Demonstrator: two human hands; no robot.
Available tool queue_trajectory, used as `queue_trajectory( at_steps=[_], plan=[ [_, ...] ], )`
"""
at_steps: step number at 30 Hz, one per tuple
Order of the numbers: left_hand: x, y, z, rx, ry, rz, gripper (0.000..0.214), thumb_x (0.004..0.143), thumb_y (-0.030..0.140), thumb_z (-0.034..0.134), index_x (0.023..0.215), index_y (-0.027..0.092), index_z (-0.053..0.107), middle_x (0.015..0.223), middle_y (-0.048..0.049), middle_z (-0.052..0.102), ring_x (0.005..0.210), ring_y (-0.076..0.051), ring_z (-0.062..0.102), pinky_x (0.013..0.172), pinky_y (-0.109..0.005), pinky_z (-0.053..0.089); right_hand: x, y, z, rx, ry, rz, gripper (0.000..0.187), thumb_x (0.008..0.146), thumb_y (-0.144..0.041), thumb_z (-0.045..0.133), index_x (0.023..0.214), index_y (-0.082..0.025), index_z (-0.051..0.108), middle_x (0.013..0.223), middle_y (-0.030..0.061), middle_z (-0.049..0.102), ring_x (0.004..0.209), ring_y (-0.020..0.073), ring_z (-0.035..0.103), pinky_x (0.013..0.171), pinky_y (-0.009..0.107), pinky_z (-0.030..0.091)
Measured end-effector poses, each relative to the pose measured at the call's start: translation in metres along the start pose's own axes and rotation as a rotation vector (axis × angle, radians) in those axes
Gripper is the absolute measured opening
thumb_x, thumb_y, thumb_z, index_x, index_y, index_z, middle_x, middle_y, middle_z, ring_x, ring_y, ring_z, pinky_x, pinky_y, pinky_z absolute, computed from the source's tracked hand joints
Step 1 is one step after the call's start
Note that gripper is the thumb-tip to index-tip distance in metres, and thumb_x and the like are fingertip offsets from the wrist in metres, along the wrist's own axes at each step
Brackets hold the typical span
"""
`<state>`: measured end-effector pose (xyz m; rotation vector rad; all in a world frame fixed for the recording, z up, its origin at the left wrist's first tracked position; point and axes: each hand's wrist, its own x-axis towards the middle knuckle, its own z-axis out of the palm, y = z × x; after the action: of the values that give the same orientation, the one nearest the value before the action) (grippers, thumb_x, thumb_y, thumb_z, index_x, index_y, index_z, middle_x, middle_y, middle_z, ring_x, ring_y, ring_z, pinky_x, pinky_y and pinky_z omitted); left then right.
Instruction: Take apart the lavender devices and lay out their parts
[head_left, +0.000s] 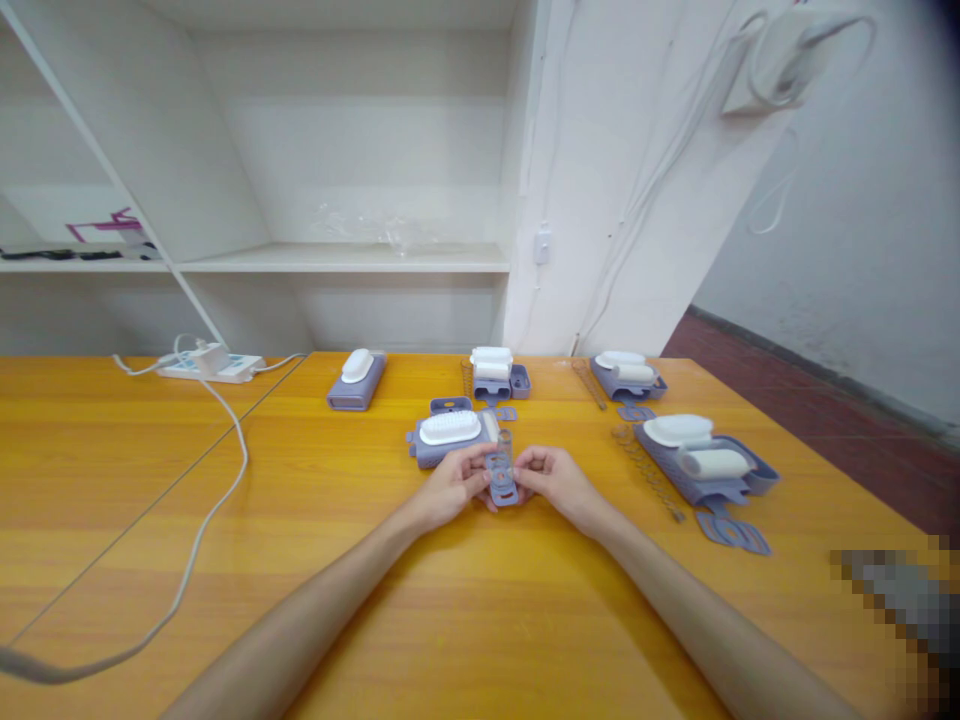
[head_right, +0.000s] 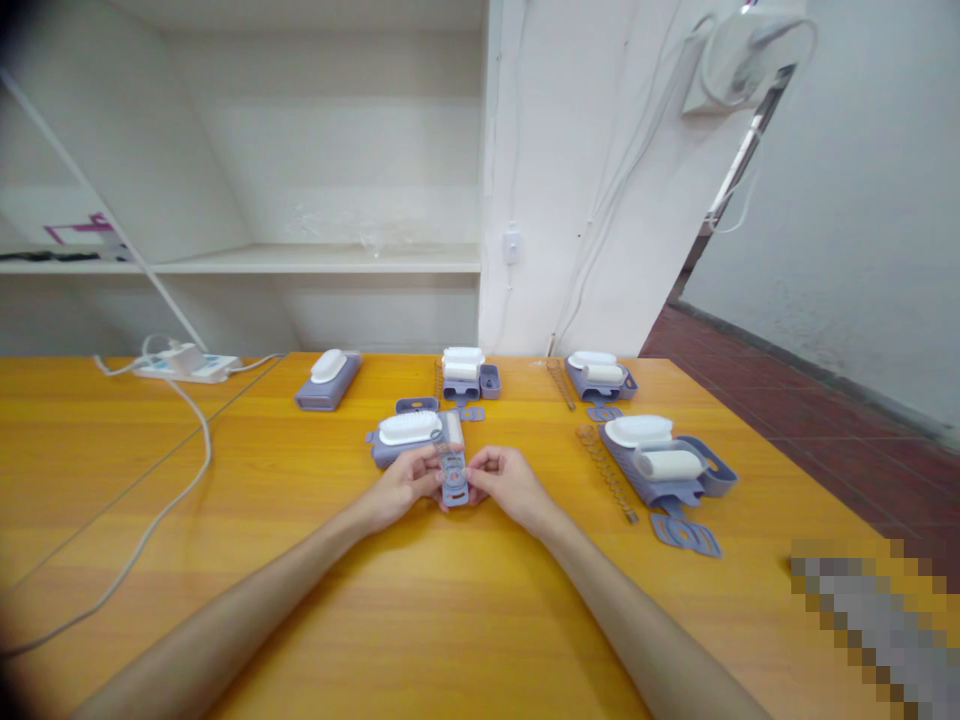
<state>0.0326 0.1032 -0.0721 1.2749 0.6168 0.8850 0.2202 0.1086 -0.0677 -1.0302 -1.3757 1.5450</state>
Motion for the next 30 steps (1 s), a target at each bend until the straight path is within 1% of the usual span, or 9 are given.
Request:
queue_trajectory(
  at_steps=[5, 10, 15, 19, 21, 23, 25, 28, 30],
  plan=[
    [0.002, -0.002, 0.002, -0.035, 0.042, 0.046, 0.062, 0.074, 0.041, 0.068, 0.126, 0.014, 0.047, 0.099, -0.013, 0.062, 0.074, -0.018, 0.062, 0.062, -0.029, 0.052, 0.0, -0.001, 0.0, 0.051, -0.008, 0.0, 0.032, 0.064, -0.041, 0.075, 0.072, -0.015, 0.058, 0.064, 0.0017, 0.067, 0.055, 0.0131, 0.062, 0.056, 0.026, 0.05],
    [0.004, -0.003, 0.0, -0.079, 0.053, 0.034, 0.068, 0.073, 0.037, 0.071, 0.13, 0.015, 0.043, 0.099, -0.0129, 0.062, 0.075, -0.018, 0.063, 0.063, -0.031, 0.052, 0.0, 0.001, 0.0, 0.089, -0.001, -0.015, 0.032, 0.066, -0.041, 0.074, 0.074, -0.014, 0.059, 0.067, 0.0024, 0.068, 0.057, 0.0132, 0.062, 0.059, 0.026, 0.05],
    [0.004, -0.004, -0.003, -0.116, 0.055, 0.025, 0.063, 0.073, 0.034, 0.072, 0.126, 0.013, 0.046, 0.099, -0.0138, 0.063, 0.076, -0.02, 0.064, 0.065, -0.032, 0.053, 0.0, 0.005, 0.0, 0.099, 0.025, -0.054, 0.029, 0.07, -0.039, 0.071, 0.078, -0.015, 0.058, 0.067, 0.0015, 0.067, 0.055, 0.0128, 0.061, 0.058, 0.026, 0.051],
    [0.005, -0.004, 0.0, -0.135, 0.116, 0.034, 0.058, 0.072, 0.033, 0.073, 0.12, 0.012, 0.048, 0.094, -0.0113, 0.064, 0.068, -0.017, 0.064, 0.064, -0.032, 0.053, -0.004, 0.007, 0.006, 0.034, 0.008, -0.145, 0.033, 0.075, -0.039, 0.066, 0.099, -0.017, 0.057, 0.079, 0.0034, 0.067, 0.064, 0.0149, 0.063, 0.059, 0.027, 0.052],
    [0.005, -0.003, 0.003, -0.138, 0.163, 0.033, 0.057, 0.07, 0.032, 0.074, 0.117, 0.012, 0.048, 0.093, -0.0104, 0.064, 0.069, -0.017, 0.064, 0.063, -0.031, 0.053, -0.007, 0.008, 0.011, -0.03, -0.002, -0.194, 0.044, 0.075, -0.036, 0.068, 0.112, -0.018, 0.052, 0.09, 0.0051, 0.066, 0.073, 0.0158, 0.064, 0.062, 0.026, 0.052],
    [0.005, -0.002, 0.005, -0.144, 0.205, 0.034, 0.055, 0.069, 0.031, 0.075, 0.113, 0.012, 0.049, 0.093, -0.0102, 0.064, 0.073, -0.018, 0.065, 0.063, -0.029, 0.052, -0.008, 0.01, 0.016, -0.081, 0.017, -0.213, 0.056, 0.071, -0.032, 0.072, 0.12, -0.019, 0.048, 0.096, 0.0059, 0.066, 0.078, 0.0162, 0.064, 0.067, 0.027, 0.052],
    [0.005, -0.002, 0.006, -0.151, 0.215, 0.033, 0.055, 0.068, 0.03, 0.076, 0.112, 0.013, 0.048, 0.093, -0.0095, 0.064, 0.074, -0.017, 0.065, 0.063, -0.028, 0.053, -0.008, 0.012, 0.018, -0.107, 0.059, -0.197, 0.059, 0.069, -0.03, 0.074, 0.12, -0.017, 0.048, 0.094, 0.0061, 0.067, 0.077, 0.0163, 0.065, 0.069, 0.027, 0.052],
    [0.004, -0.004, 0.004, -0.155, 0.175, 0.032, 0.055, 0.07, 0.029, 0.074, 0.113, 0.014, 0.045, 0.091, -0.0077, 0.064, 0.069, -0.016, 0.065, 0.063, -0.031, 0.054, -0.005, 0.014, 0.018, -0.127, 0.104, -0.175, 0.05, 0.07, -0.031, 0.072, 0.114, -0.015, 0.053, 0.092, 0.0074, 0.069, 0.073, 0.0171, 0.066, 0.065, 0.028, 0.053],
    [0.004, -0.005, 0.002, -0.15, 0.154, 0.037, 0.051, 0.072, 0.03, 0.072, 0.112, 0.015, 0.045, 0.089, -0.0069, 0.064, 0.07, -0.017, 0.065, 0.064, -0.032, 0.054, -0.004, 0.015, 0.016, -0.129, 0.096, -0.184, 0.046, 0.071, -0.031, 0.071, 0.111, -0.014, 0.056, 0.095, 0.0083, 0.069, 0.075, 0.0182, 0.066, 0.066, 0.029, 0.053]
  ],
)
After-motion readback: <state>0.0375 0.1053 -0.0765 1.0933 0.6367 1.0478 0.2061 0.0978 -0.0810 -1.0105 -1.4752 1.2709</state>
